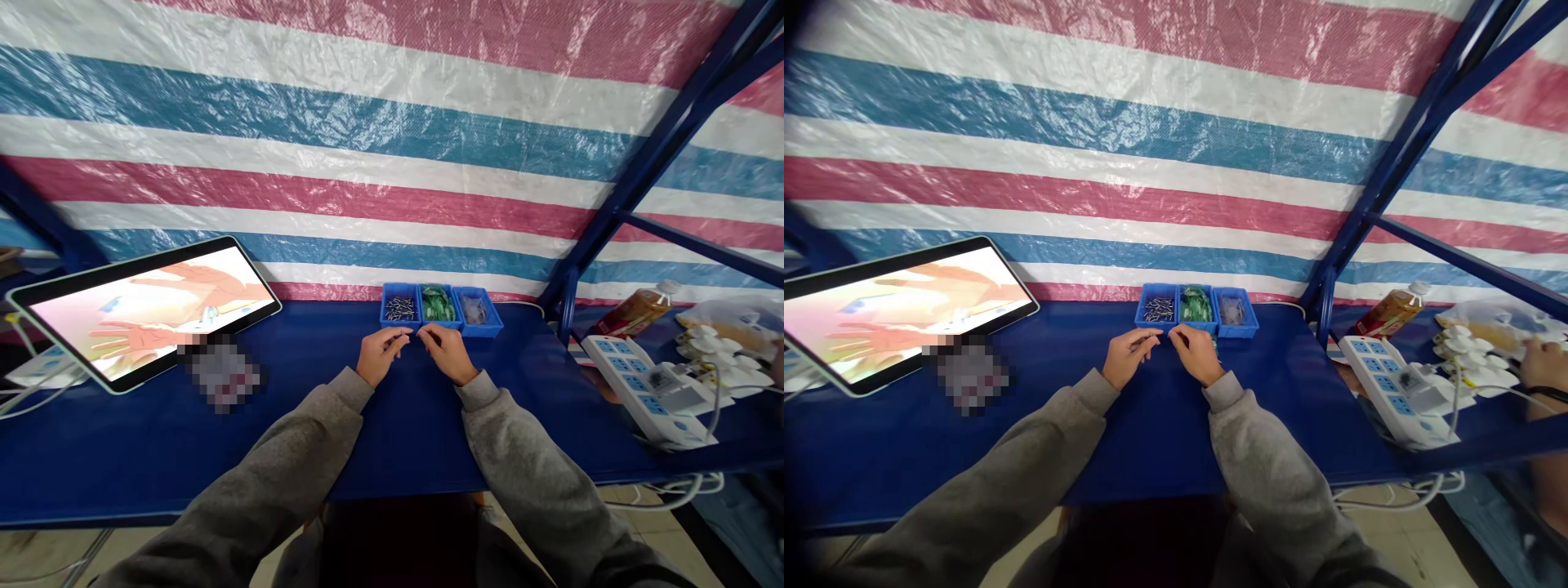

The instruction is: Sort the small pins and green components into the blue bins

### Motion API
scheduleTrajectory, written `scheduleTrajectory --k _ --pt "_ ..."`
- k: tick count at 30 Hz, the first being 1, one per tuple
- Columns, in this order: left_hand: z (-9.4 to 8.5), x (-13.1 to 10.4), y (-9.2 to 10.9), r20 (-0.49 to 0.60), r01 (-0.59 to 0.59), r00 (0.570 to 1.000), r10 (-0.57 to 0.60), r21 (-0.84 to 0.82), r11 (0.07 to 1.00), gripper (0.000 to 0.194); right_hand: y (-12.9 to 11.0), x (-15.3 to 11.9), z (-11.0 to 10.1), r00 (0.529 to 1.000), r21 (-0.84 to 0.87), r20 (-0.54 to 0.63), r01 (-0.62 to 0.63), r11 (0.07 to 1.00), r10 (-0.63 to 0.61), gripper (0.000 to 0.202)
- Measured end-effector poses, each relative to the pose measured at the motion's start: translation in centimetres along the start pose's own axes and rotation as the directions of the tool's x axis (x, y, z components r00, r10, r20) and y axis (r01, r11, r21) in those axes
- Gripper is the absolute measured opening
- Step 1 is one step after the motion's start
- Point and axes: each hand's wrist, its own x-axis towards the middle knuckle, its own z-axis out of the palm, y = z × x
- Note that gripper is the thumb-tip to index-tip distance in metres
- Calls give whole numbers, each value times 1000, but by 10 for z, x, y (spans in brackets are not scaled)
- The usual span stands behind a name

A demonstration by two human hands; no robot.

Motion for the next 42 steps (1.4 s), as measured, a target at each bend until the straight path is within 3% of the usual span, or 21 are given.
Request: scheduleTrajectory --k 3,11,20,27,32,42 --pt "0 -1 0 -13 23 1000 -23 -13 1000 31 1 0 0 1000 1 0 -7 1000 7 27" --pt "-1 0 2 -17 -68 997 71 117 991 27 1 0 0 1000 -11 -1 1 1000 -1 27" --pt "1 0 1 -6 -62 998 63 81 995 33 2 0 0 1000 3 6 3 1000 -3 27" --pt "0 0 3 -7 40 999 -40 -4 999 34 1 0 0 1000 4 1 -10 1000 10 27" --pt "0 -1 2 38 96 995 -93 -79 992 46 2 0 1 1000 11 -2 -11 1000 11 28" --pt "-1 1 -1 -68 -43 997 46 53 998 35 0 -1 0 1000 -1 5 -19 1000 19 28"
